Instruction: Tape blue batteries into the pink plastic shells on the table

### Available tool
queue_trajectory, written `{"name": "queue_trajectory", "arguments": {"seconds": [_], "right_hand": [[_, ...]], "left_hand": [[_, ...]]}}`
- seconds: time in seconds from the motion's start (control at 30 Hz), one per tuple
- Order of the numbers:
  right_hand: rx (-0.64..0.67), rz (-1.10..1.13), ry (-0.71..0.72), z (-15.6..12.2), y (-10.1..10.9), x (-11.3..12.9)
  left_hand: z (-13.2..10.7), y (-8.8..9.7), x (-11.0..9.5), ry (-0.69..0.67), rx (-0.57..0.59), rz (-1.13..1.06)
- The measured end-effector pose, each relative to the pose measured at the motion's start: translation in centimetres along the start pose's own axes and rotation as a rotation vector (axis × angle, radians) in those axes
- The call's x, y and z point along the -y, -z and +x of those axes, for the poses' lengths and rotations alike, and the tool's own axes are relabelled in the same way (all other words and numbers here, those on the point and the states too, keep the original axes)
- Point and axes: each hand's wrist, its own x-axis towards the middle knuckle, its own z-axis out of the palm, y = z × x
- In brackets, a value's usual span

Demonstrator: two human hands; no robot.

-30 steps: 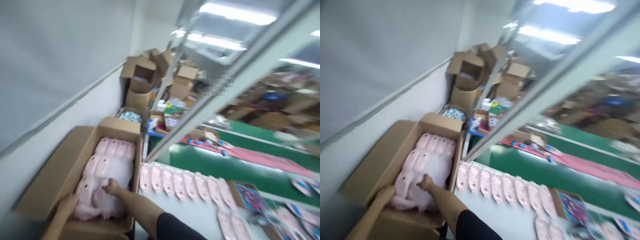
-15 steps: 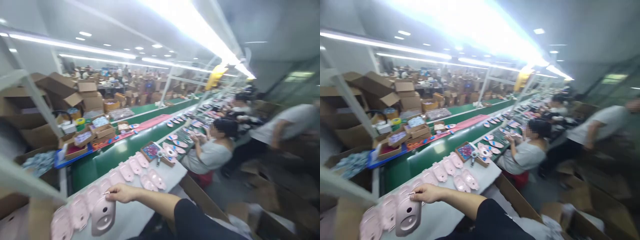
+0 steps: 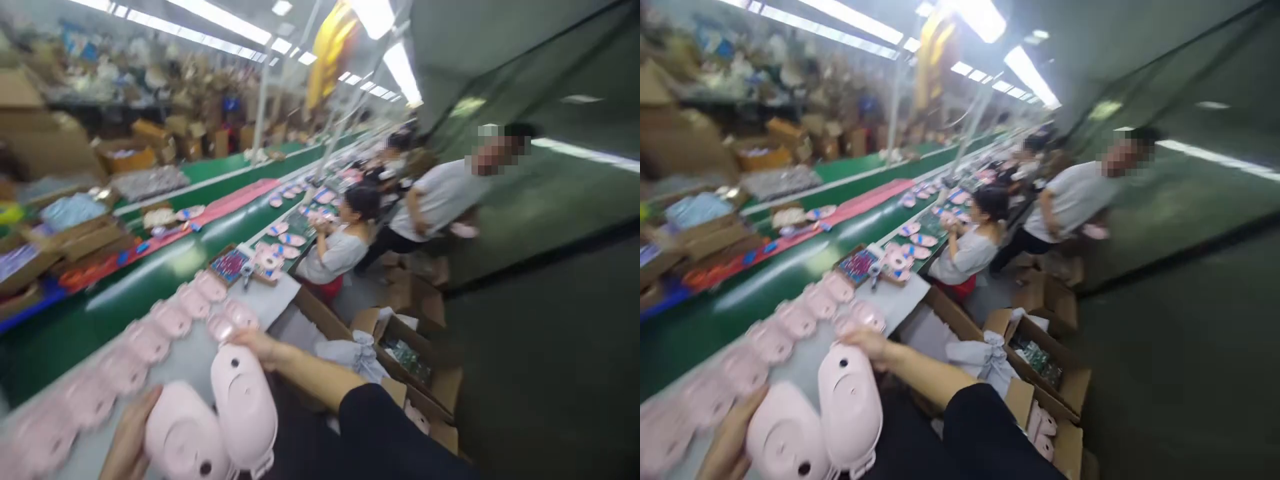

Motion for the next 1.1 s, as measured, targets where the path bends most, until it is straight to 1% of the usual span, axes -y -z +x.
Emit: {"name": "queue_trajectory", "arguments": {"seconds": [0.03, 0.07, 0.1, 0.2, 0.27, 0.37, 0.47, 0.67, 0.77, 0.87, 1.0, 1.1], "right_hand": [[-0.021, 0.055, -0.025, -0.6, 0.3, 0.1], [-0.017, 0.073, -0.042, -1.0, 0.6, 0.3], [-0.001, 0.086, -0.062, -1.0, 0.9, 0.5], [0.059, 0.121, -0.123, -0.6, 1.5, 0.8], [0.079, 0.134, -0.136, -0.9, 1.3, 1.1], [0.081, 0.12, -0.097, -1.6, 0.7, 1.8], [0.077, 0.08, -0.04, -1.9, 0.5, 2.5], [0.084, 0.003, 0.035, -1.7, 1.1, 3.3], [0.083, -0.021, 0.022, -1.6, 1.8, 3.4], [0.063, -0.055, -0.006, -1.4, 2.5, 3.4], [0.053, -0.068, -0.022, -1.3, 3.1, 2.9], [0.045, -0.076, -0.034, -1.3, 3.4, 2.5]], "left_hand": [[-1.2, 0.1, 0.3, 0.042, -0.022, -0.131], [-2.0, 0.0, 0.2, 0.089, -0.001, -0.237], [-2.2, -0.2, -0.2, 0.118, 0.032, -0.302], [-1.4, -0.8, -1.6, 0.218, 0.19, -0.374], [-1.1, -1.1, -2.4, 0.248, 0.24, -0.38], [-1.5, -1.2, -3.3, 0.243, 0.249, -0.375], [-1.7, -1.1, -3.8, 0.24, 0.255, -0.372], [-0.7, -1.6, -3.7, 0.244, 0.217, -0.378], [-0.4, -1.8, -3.6, 0.245, 0.218, -0.374], [-0.3, -2.0, -4.0, 0.23, 0.247, -0.369], [-0.3, -2.3, -4.7, 0.217, 0.287, -0.348], [-0.2, -2.3, -4.7, 0.223, 0.297, -0.344]]}}
